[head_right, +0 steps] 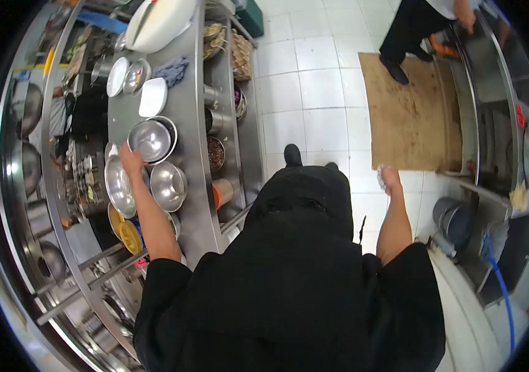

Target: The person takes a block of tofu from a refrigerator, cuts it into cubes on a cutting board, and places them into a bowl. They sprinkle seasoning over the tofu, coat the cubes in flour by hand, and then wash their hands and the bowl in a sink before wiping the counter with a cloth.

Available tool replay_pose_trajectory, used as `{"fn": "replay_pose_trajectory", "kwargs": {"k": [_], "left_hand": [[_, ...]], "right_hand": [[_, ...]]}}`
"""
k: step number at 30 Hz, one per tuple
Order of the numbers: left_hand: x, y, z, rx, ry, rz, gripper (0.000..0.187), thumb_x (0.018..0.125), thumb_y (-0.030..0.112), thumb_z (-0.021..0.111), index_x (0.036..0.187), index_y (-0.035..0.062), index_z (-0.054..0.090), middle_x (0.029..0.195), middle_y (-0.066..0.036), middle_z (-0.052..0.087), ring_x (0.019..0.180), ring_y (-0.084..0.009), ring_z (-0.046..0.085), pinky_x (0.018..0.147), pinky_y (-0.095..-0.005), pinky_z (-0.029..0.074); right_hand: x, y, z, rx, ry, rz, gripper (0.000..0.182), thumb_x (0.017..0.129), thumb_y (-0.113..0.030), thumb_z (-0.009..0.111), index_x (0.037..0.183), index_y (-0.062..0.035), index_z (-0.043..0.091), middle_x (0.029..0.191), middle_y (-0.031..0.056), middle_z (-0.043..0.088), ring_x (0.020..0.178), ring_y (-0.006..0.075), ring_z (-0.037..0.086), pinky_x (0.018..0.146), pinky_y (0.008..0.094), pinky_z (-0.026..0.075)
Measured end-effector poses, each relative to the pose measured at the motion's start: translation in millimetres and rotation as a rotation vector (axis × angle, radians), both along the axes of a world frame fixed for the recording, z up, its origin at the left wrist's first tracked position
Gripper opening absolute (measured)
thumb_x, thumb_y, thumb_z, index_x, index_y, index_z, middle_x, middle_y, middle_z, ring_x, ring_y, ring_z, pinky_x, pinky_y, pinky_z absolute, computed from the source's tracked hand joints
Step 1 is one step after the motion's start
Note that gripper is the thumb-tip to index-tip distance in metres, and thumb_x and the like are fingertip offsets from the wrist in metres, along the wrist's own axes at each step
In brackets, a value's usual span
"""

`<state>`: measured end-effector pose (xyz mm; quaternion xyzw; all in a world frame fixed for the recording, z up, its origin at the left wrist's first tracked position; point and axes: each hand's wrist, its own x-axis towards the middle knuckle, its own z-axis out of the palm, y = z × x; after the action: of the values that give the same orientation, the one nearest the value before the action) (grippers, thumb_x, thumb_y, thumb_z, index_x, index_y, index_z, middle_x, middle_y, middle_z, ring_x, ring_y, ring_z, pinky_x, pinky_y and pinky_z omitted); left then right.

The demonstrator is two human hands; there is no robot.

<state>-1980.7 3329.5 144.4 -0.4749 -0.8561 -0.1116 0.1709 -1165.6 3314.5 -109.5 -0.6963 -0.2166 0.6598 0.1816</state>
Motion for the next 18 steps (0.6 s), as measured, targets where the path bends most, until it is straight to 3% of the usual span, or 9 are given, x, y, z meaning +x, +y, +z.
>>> {"fn": "replay_pose_trajectory", "kwargs": {"k": [1, 4, 7, 9, 12, 13, 14, 15, 18], "left_hand": [[-6, -1, -2, 0.024, 0.3, -0.12, 0.051, 0.077, 0.007, 0.051, 0.127, 0.0001, 0.05, 0.118, -0.033, 0.056, 0.088, -0.0509, 0.062, 0.065, -0.0402, 0.059], [-22, -11, 20, -0.015, 0.37, -0.148, 0.052, 0.079, 0.006, 0.052, 0.131, -0.0004, 0.047, 0.119, -0.027, 0.058, 0.096, -0.0406, 0.065, 0.074, -0.0353, 0.057], [99, -10, 109, 0.387, -0.811, -0.072, 0.051, 0.082, 0.004, 0.051, 0.132, -0.0009, 0.046, 0.115, -0.019, 0.061, 0.097, -0.0271, 0.065, 0.077, -0.0303, 0.055], [138, -3, 100, 0.384, -0.9, -0.128, 0.049, 0.083, 0.004, 0.051, 0.132, -0.0006, 0.046, 0.106, -0.013, 0.061, 0.087, -0.0184, 0.063, 0.069, -0.0276, 0.053], [203, 15, 34, 0.127, -0.971, -0.052, 0.042, 0.085, 0.004, 0.053, 0.126, 0.0013, 0.048, 0.081, -0.001, 0.055, 0.061, -0.0078, 0.046, 0.05, -0.0245, 0.038], [214, 19, -19, 0.025, -1.005, -0.221, 0.037, 0.084, 0.004, 0.053, 0.121, 0.0023, 0.051, 0.08, -0.001, 0.054, 0.06, -0.0088, 0.046, 0.05, -0.0265, 0.04], [276, 23, -20, -0.044, -1.32, 0.027, 0.033, 0.083, 0.004, 0.054, 0.117, 0.0045, 0.053, 0.08, 0.0, 0.054, 0.062, -0.0101, 0.049, 0.048, -0.0301, 0.041], [287, 26, -70, -0.181, -1.223, 0.005, 0.035, 0.083, 0.004, 0.054, 0.117, 0.0074, 0.053, 0.083, -0.003, 0.057, 0.069, -0.0121, 0.054, 0.048, -0.0316, 0.045], [296, 3, -161, -0.011, -1.663, 0.399, 0.035, 0.084, 0.002, 0.045, 0.118, 0.0058, 0.052, 0.1, -0.015, 0.061, 0.091, -0.0297, 0.063, 0.073, -0.046, 0.059]], "right_hand": [[-4, 2, 3, -0.051, -0.002, 0.007, 0.028, 0.092, -0.024, 0.045, 0.065, -0.0158, 0.048, 0.049, -0.0022, 0.039, 0.036, 0.0114, 0.034, 0.033, 0.0301, 0.023], [-19, 0, 7, -0.021, -0.097, -0.106, 0.031, 0.096, -0.027, 0.042, 0.071, -0.0134, 0.053, 0.053, -0.0014, 0.044, 0.038, 0.0116, 0.036, 0.034, 0.0284, 0.027], [-16, -4, 14, -0.054, -0.087, -0.129, 0.029, 0.098, -0.027, 0.042, 0.076, -0.0119, 0.056, 0.055, -0.0012, 0.046, 0.039, 0.0113, 0.037, 0.035, 0.0276, 0.029], [-7, -12, 13, -0.107, -0.039, -0.154, 0.033, 0.1, -0.031, 0.04, 0.076, -0.0124, 0.055, 0.054, -0.0021, 0.044, 0.038, 0.0103, 0.035, 0.034, 0.0276, 0.027], [5, -28, 7, -0.131, 0.015, -0.219, 0.032, 0.098, -0.031, 0.044, 0.073, -0.0137, 0.056, 0.052, -0.0027, 0.044, 0.038, 0.0093, 0.035, 0.034, 0.0263, 0.026], [8, -30, 7, -0.143, 0.014, -0.215, 0.032, 0.098, -0.031, 0.044, 0.073, -0.0138, 0.055, 0.052, -0.0027, 0.044, 0.038, 0.0094, 0.035, 0.034, 0.0263, 0.026], [11, -33, 8, -0.152, 0.014, -0.207, 0.033, 0.098, -0.031, 0.043, 0.073, -0.014, 0.054, 0.052, -0.0027, 0.044, 0.038, 0.0094, 0.035, 0.034, 0.0263, 0.026], [12, -32, 10, -0.155, 0.017, -0.197, 0.033, 0.098, -0.032, 0.043, 0.072, -0.0141, 0.054, 0.052, -0.0027, 0.043, 0.038, 0.0095, 0.035, 0.035, 0.0263, 0.026], [13, -27, 22, -0.141, -0.02, -0.203, 0.034, 0.099, -0.035, 0.041, 0.073, -0.0158, 0.052, 0.052, -0.0033, 0.042, 0.037, 0.0097, 0.033, 0.034, 0.0264, 0.025]]}}
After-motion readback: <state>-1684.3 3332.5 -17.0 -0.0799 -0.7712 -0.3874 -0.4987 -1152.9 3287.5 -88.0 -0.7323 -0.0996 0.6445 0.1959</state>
